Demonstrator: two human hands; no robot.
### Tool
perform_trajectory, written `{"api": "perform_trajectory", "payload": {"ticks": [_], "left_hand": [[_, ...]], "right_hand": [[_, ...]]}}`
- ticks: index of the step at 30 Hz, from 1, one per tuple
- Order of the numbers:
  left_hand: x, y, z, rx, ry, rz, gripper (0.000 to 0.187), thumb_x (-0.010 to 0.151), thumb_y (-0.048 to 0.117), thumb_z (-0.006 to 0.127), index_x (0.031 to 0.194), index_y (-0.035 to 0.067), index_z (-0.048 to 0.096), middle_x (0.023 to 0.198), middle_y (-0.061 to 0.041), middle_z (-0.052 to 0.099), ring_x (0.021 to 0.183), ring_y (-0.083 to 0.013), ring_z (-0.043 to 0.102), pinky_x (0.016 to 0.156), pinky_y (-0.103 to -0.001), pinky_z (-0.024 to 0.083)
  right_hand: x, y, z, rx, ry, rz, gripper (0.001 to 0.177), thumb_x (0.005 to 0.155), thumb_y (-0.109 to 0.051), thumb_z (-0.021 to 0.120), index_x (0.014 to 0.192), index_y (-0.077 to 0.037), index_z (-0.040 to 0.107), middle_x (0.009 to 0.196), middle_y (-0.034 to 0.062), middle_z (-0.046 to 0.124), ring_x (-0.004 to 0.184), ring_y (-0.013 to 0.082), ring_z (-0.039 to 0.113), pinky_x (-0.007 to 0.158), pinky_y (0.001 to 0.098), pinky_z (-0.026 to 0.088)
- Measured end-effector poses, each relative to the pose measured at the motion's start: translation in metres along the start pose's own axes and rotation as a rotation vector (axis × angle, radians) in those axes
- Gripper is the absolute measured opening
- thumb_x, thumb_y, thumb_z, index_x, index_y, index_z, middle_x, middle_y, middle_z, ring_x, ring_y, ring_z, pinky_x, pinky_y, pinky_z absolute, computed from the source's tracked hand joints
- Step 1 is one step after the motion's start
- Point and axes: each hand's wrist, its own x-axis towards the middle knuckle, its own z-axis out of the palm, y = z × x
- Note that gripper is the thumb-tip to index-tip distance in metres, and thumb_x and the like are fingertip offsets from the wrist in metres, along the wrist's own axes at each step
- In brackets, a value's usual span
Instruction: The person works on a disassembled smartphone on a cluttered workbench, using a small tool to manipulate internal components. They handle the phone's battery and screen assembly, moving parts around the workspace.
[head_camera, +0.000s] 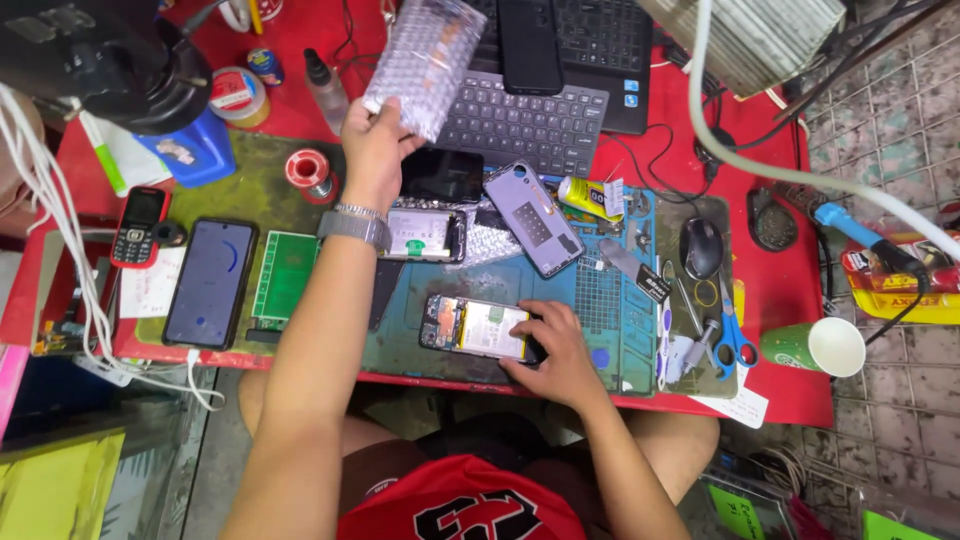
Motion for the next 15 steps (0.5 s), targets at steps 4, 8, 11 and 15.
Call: {"api": "perform_trajectory", "payload": {"ticks": [4, 8, 11, 15], "left_hand": [[-0.093, 0.018, -0.044, 0.025, -0.2, -0.018, 0.02, 0.105, 0.012, 0.056, 0.124, 0.006, 0.058, 0.107, -0.014, 0.069, 0.091, -0.0289, 0.079, 0.074, -0.044, 0.071], [-0.195, 0.013, -0.081, -0.061, -0.314, -0.17, 0.03, 0.105, 0.008, 0.054, 0.134, 0.003, 0.057, 0.121, -0.01, 0.068, 0.11, -0.0203, 0.07, 0.093, -0.038, 0.061], [-0.26, -0.005, -0.105, -0.134, -0.247, -0.407, 0.037, 0.105, 0.012, 0.052, 0.14, 0.001, 0.054, 0.123, -0.015, 0.068, 0.11, -0.0272, 0.071, 0.094, -0.044, 0.06], [-0.296, -0.076, -0.149, -0.326, -0.121, -0.605, 0.039, 0.107, 0.024, 0.049, 0.142, 0.006, 0.055, 0.13, -0.015, 0.068, 0.116, -0.0287, 0.068, 0.103, -0.047, 0.056]], "right_hand": [[-0.009, 0.005, 0.001, 0.185, 0.107, 0.001, 0.046, 0.076, -0.036, 0.091, 0.11, -0.014, 0.068, 0.136, 0.0117, 0.062, 0.126, 0.0357, 0.054, 0.107, 0.0474, 0.042], [-0.009, -0.023, -0.016, 0.95, 0.322, 0.241, 0.064, 0.093, -0.039, 0.07, 0.143, -0.008, 0.045, 0.133, 0.0149, 0.064, 0.112, 0.0225, 0.067, 0.089, 0.0333, 0.057], [-0.017, -0.05, -0.025, 1.054, 0.217, 0.252, 0.076, 0.095, -0.044, 0.063, 0.153, -0.004, 0.035, 0.129, 0.0195, 0.065, 0.106, 0.0253, 0.069, 0.08, 0.0376, 0.063], [-0.039, -0.118, -0.032, 0.365, 0.162, 0.145, 0.048, 0.093, -0.016, 0.064, 0.139, -0.003, 0.064, 0.092, 0.0168, 0.076, 0.082, 0.0248, 0.074, 0.067, 0.0387, 0.06]]}}
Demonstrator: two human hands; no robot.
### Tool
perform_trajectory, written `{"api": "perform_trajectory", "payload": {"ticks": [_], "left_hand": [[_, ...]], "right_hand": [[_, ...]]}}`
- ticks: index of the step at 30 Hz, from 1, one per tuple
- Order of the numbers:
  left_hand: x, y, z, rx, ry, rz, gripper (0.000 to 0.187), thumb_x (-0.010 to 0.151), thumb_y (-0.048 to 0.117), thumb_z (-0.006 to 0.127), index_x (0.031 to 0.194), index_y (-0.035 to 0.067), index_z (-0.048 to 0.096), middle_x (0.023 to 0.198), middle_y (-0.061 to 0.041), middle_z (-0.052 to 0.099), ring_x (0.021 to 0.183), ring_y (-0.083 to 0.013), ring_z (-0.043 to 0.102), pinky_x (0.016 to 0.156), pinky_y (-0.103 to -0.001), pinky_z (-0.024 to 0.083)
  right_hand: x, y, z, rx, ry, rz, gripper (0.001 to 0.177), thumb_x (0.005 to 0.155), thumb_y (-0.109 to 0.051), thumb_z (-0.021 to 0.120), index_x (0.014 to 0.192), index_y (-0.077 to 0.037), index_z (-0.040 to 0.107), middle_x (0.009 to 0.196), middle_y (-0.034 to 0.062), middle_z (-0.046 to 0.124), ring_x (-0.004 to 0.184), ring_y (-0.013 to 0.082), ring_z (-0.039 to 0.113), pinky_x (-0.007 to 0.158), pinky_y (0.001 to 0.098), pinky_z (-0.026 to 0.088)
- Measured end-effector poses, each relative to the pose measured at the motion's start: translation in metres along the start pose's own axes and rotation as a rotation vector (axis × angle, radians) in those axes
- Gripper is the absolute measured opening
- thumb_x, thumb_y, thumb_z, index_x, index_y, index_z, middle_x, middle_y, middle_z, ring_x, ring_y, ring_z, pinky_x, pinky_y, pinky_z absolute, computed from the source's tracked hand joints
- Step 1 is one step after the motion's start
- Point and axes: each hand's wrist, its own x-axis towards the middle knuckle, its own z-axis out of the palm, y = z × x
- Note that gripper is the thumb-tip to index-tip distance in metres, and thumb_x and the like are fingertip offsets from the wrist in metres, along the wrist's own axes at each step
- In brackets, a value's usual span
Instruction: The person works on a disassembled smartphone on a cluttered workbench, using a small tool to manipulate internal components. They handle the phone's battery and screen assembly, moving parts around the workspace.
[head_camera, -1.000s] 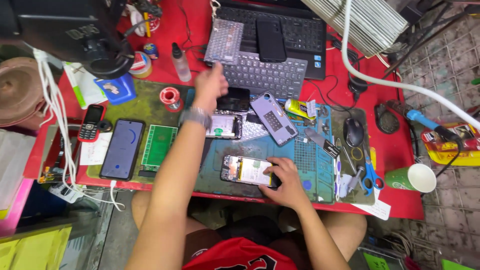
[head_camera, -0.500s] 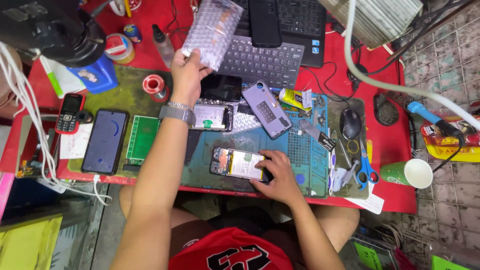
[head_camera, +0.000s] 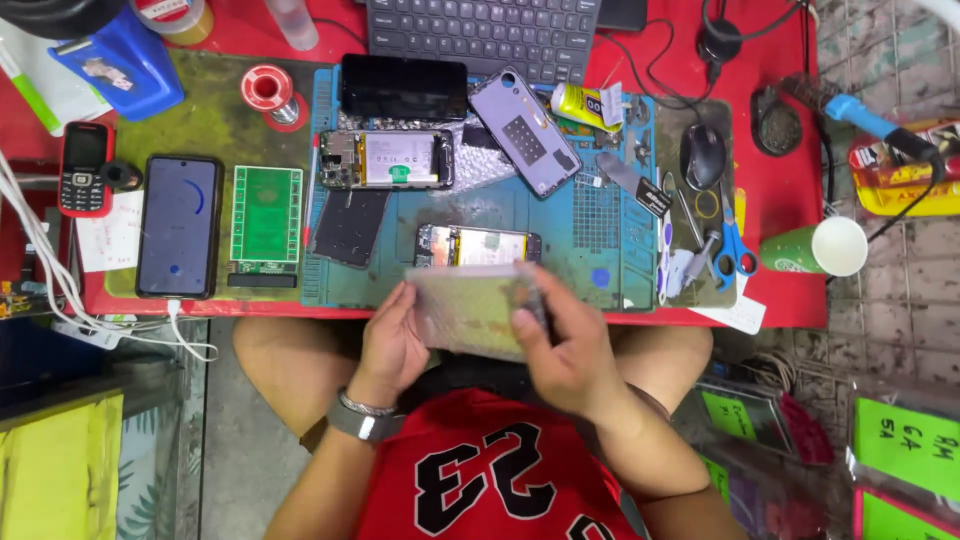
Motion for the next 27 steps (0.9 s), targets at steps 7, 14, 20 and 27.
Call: {"api": "perform_trajectory", "payload": {"ticks": [7, 14, 20, 27], "left_hand": [[-0.037, -0.023, 0.0, -0.155, -0.106, -0.194, 0.047, 0.107, 0.046, 0.045, 0.118, 0.007, 0.069, 0.107, -0.01, 0.073, 0.099, -0.0253, 0.068, 0.085, -0.038, 0.055], [-0.03, -0.038, -0.025, -0.261, -0.218, -0.156, 0.022, 0.102, 0.017, 0.052, 0.116, 0.006, 0.064, 0.105, -0.014, 0.072, 0.096, -0.0275, 0.068, 0.085, -0.041, 0.056], [-0.02, -0.027, -0.045, -0.213, -0.26, -0.043, 0.03, 0.09, -0.003, 0.06, 0.12, 0.002, 0.058, 0.109, -0.019, 0.073, 0.092, -0.0316, 0.074, 0.067, -0.04, 0.065], [-0.049, 0.05, -0.01, -0.009, -0.057, 0.148, 0.031, 0.09, 0.003, 0.065, 0.12, 0.002, 0.059, 0.111, -0.021, 0.075, 0.09, -0.0361, 0.077, 0.068, -0.052, 0.067]], "right_hand": [[-0.013, -0.08, 0.012, -0.116, -0.119, -0.173, 0.046, 0.101, -0.017, 0.063, 0.139, 0.008, 0.053, 0.08, 0.0107, 0.063, 0.057, 0.0151, 0.052, 0.053, 0.0277, 0.041], [-0.026, -0.07, 0.006, -0.034, -0.003, -0.163, 0.042, 0.1, -0.02, 0.069, 0.135, -0.002, 0.056, 0.065, -0.0012, 0.047, 0.052, 0.009, 0.04, 0.049, 0.025, 0.031], [-0.031, -0.039, -0.056, 0.078, 0.385, 0.066, 0.045, 0.092, -0.005, 0.073, 0.134, 0.003, 0.061, 0.077, 0.0007, 0.061, 0.068, 0.0056, 0.055, 0.067, 0.0175, 0.049], [-0.015, 0.099, -0.094, 0.295, 0.858, 0.208, 0.015, 0.102, 0.001, 0.064, 0.115, 0.006, 0.068, 0.085, 0.0081, 0.07, 0.072, 0.0093, 0.065, 0.071, 0.0213, 0.055]]}}
